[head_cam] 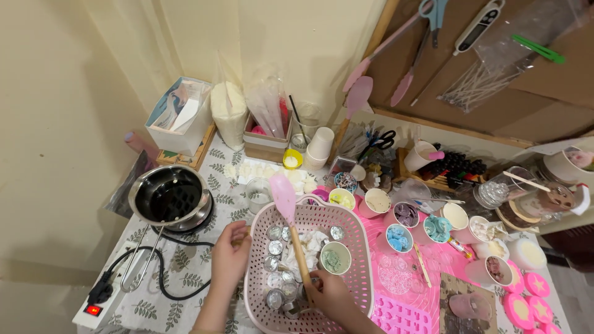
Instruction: The person stirs melted dark wax in a small melting pot on an electric warmer using a pink silicone spatula, holding the pot handle with the other hand. They then wipe the spatula with a tissue, arrange small metal candle tins in a basket, and pour the melted wax from the pot into one of the tins.
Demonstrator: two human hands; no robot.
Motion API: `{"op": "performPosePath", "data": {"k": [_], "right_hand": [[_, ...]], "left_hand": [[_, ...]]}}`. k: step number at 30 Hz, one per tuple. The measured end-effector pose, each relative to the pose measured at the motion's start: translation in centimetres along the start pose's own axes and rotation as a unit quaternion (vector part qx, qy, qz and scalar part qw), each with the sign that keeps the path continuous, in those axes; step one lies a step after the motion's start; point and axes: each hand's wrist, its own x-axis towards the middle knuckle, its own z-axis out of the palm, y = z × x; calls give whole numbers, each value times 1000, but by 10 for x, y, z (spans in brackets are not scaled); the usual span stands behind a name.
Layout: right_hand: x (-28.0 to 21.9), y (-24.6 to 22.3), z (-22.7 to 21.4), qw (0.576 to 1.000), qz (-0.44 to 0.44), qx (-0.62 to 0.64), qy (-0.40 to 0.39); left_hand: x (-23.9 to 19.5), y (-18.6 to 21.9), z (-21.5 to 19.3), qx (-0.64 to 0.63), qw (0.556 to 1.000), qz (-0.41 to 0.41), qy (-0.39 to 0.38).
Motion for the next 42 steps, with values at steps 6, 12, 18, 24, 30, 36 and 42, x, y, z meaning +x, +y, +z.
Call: {"op": "performPosePath", "data": {"k": [6,12,18,24,30,36,42], "right_hand": [[-3,24,15,997,-49,11,52],[-22,7,16,994,15,26,101],[-47,31,13,982,14,80,172],[-92,43,9,943,-78,108,305],[-116,47,-21,871,-32,108,479],[-113,77,-67,834,119,188,506],[-106,166,-135,736,143,-111,652]], "left_hand": [[36,-36,8,-36,999,14,4],[112,-57,20,60,990,114,-58],[143,-40,39,58,983,125,-119],[147,-49,40,55,983,125,-123],[160,-126,35,-43,985,107,-131],[99,-146,17,-107,983,120,-91],[23,4,31,-67,941,303,-131]]}}
